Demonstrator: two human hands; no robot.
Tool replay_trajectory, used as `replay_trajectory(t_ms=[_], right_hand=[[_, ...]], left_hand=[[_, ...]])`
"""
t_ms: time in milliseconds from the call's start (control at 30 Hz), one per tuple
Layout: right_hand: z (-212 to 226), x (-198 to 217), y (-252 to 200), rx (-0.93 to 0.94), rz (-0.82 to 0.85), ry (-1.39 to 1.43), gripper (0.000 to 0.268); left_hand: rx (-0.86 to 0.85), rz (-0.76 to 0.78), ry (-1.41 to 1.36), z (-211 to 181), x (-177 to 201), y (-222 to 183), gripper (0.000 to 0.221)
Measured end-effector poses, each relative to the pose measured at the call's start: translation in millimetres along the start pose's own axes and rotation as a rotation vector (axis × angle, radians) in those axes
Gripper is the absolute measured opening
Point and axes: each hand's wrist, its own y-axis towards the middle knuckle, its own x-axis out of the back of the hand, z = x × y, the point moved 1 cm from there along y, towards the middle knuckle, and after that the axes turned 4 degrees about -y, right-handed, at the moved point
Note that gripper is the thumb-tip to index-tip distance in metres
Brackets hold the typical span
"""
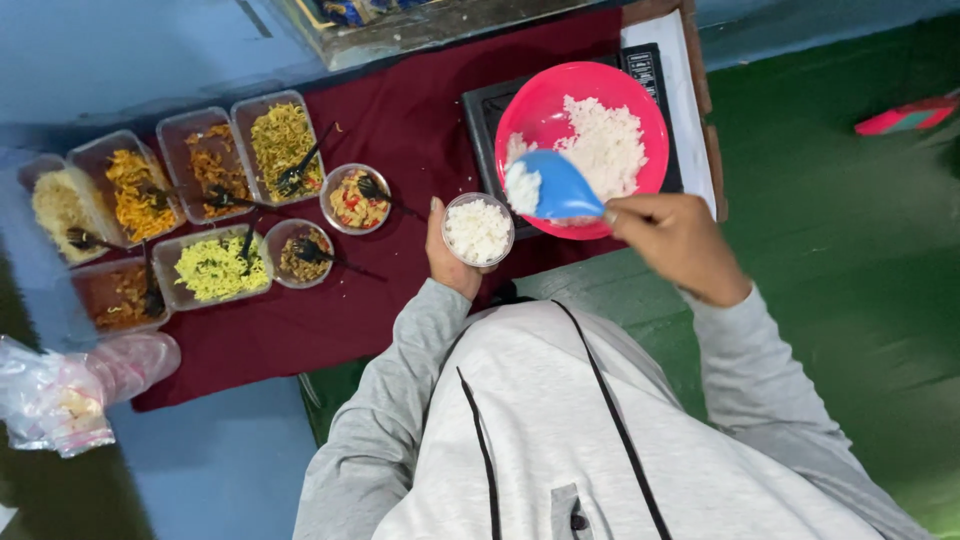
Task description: Folding a cardboard box and filling a small container with rice using a spoon
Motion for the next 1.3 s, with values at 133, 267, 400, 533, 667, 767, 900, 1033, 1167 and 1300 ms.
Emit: replay_trajectory(t_ms=[133,267,400,533,667,767,900,1033,1167,1300], right_hand=[[9.1,-36.7,-16.3,0.367,-0.1,-0.19,0.013],[3.0,-79.6,-29.2,0.802,-0.31,-0.785,0.017],[6.8,-90.9,-35.4,0.834,-0.319,-0.745,0.023],[24.9,-84.2,-31.7,0.838,-0.3,-0.644,0.021],[48.6,-89.4,-33.8,0.855,-0.247,-0.533,0.018],[62.5,-92.0,-37.9,0.862,-0.263,-0.499,0.017],[85.0,-107.7,-49.3,0.889,-0.222,-0.505,0.015],[99.2,-128.5,-61.8,0.88,-0.207,-0.548,0.015],[129.7,-138.8,-71.5,0.845,-0.254,-0.53,0.016],[133.9,-174.4,-72.3,0.857,-0.2,-0.56,0.015]], left_hand=[[-0.014,0.014,-0.054,-6.6,-9.7,-4.9,0.067],[-0.084,0.012,-0.122,-1.9,8.2,8.9,0.056],[-0.177,0.054,-0.253,-7.8,8.8,-3.8,0.046],[-0.189,0.083,-0.311,-18.2,7.1,-23.0,0.045],[-0.181,0.067,-0.363,-26.2,15.8,-36.3,0.049],[-0.163,0.021,-0.385,-36.4,25.8,-42.0,0.051],[-0.169,0.147,-0.424,-51.5,48.2,-46.1,0.051],[-0.136,0.101,-0.396,-72.7,68.1,-46.2,0.051],[-0.154,0.172,-0.38,-101.6,86.6,-54.9,0.053],[-0.124,0.021,-0.399,-107.1,109.5,-53.1,0.051]])
